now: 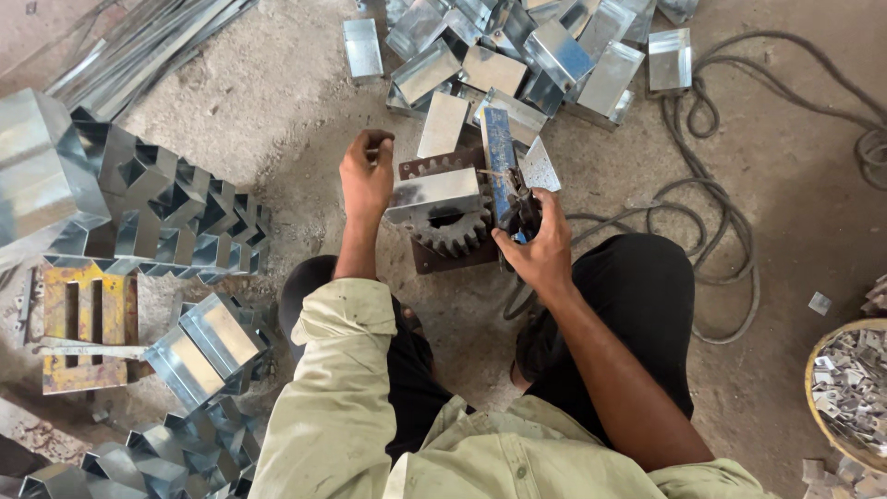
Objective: The person sits on the floor and uses a handheld welding torch to weld small rectangular metal pieces. They pick up pieces from a pile, place them on a gear-shaped jig, weld them, and then move the finished pieces to a stack.
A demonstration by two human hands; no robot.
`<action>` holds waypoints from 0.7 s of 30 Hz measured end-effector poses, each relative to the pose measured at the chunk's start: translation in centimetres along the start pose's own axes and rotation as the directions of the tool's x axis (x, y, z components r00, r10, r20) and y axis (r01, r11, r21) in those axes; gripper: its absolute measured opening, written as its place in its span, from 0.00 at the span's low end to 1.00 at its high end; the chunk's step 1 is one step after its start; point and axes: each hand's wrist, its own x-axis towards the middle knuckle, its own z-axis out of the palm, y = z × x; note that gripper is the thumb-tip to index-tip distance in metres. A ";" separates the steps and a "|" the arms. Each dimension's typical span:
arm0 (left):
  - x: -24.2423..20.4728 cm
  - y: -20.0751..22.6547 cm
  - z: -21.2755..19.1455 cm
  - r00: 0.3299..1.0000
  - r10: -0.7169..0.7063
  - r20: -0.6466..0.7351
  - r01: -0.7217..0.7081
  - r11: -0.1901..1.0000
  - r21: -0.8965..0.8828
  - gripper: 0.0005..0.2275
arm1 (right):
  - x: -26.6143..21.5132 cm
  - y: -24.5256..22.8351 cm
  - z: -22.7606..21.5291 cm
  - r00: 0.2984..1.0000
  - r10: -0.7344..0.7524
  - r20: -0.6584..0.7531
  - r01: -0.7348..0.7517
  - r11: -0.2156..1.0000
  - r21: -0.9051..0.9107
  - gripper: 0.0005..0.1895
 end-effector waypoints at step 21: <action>0.3 -0.8 0.6 0.995 0.084 -0.045 -0.082 0.996 0.029 0.04 | -0.1 0.5 0.7 0.999 0.049 0.018 -0.048 0.997 -0.059 0.39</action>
